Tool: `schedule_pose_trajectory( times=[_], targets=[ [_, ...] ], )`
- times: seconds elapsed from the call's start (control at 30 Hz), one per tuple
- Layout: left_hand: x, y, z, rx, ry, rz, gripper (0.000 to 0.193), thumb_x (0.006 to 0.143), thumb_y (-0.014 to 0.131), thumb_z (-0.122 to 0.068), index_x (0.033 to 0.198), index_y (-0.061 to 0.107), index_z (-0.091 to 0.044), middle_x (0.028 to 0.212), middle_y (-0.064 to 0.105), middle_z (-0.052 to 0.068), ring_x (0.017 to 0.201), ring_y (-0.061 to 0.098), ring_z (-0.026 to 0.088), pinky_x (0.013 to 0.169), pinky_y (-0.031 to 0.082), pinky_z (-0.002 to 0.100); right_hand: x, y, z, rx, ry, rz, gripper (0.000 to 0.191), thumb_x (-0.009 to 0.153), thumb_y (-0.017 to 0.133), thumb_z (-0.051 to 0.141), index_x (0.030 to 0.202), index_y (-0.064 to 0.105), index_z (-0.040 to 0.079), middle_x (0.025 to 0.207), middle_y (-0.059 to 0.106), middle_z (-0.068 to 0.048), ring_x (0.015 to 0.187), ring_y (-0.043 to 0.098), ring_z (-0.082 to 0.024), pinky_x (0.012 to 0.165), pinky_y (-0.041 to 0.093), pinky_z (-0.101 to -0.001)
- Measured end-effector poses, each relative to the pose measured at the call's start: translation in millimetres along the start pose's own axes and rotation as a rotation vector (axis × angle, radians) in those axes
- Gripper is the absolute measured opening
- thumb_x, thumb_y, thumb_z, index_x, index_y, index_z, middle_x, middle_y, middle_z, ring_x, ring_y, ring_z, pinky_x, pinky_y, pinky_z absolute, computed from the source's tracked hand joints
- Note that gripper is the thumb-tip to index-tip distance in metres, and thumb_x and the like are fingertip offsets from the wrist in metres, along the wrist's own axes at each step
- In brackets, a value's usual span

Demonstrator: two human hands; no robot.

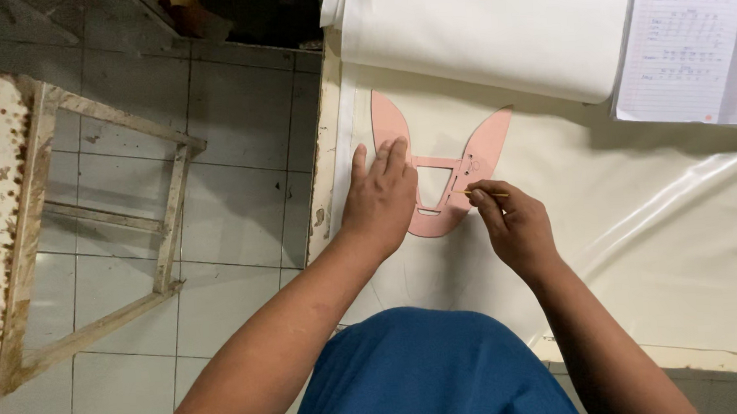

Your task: The person flips through a notebook of handwritten notes, then places pink shoe pattern templates on a large sheet of white paper and traces around them with a pen. They retrieve more templates from a plastic bag and position each template on the paper to trace its outline.

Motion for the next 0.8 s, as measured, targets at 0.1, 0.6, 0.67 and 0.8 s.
schedule_pose_trajectory(
  times=[0.1,0.6,0.67,0.8],
  targets=[
    [1,3,-1,0.033,-0.019,0.059,0.017,0.091,0.058,-0.011,0.104,0.065,-0.004,0.151,0.046,0.021,0.145,0.042,0.032,0.118,0.023,0.061,3,2,-4,0.005,0.006,0.005,0.023,0.102,0.064,0.020,0.114,0.071,0.002,0.103,0.078,-0.012,0.094,0.076,-0.022,0.082,0.058,-0.0323],
    [3,8,1,0.034,-0.018,0.093,0.020,0.091,0.056,-0.012,0.108,0.062,-0.004,0.152,0.044,0.021,0.144,0.041,0.033,0.113,0.028,0.066,12,1,9,-0.186,-0.174,-0.052,0.015,0.100,0.066,0.017,0.108,0.070,0.006,0.100,0.074,-0.013,0.087,0.073,-0.031,0.075,0.057,-0.0387],
    [2,9,4,0.015,-0.021,0.059,0.021,0.093,0.056,-0.011,0.112,0.061,-0.004,0.153,0.045,0.019,0.145,0.042,0.031,0.113,0.028,0.066,17,-1,7,-0.123,-0.161,-0.083,0.014,0.103,0.064,0.016,0.110,0.070,0.006,0.100,0.075,-0.011,0.088,0.073,-0.030,0.077,0.057,-0.0382],
    [-1,11,10,-0.028,-0.034,0.028,0.023,0.094,0.054,-0.008,0.115,0.059,-0.004,0.155,0.045,0.015,0.145,0.042,0.027,0.113,0.027,0.066,13,4,16,-0.289,-0.308,-0.134,0.014,0.099,0.066,0.017,0.106,0.070,0.006,0.100,0.075,-0.012,0.089,0.072,-0.032,0.076,0.056,-0.0395]
  ],
)
Point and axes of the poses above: each hand's wrist, its own x-axis towards the middle knuckle, its own y-axis out of the palm, z = x × y, the point moved 3 cm from there along x, towards the middle knuckle
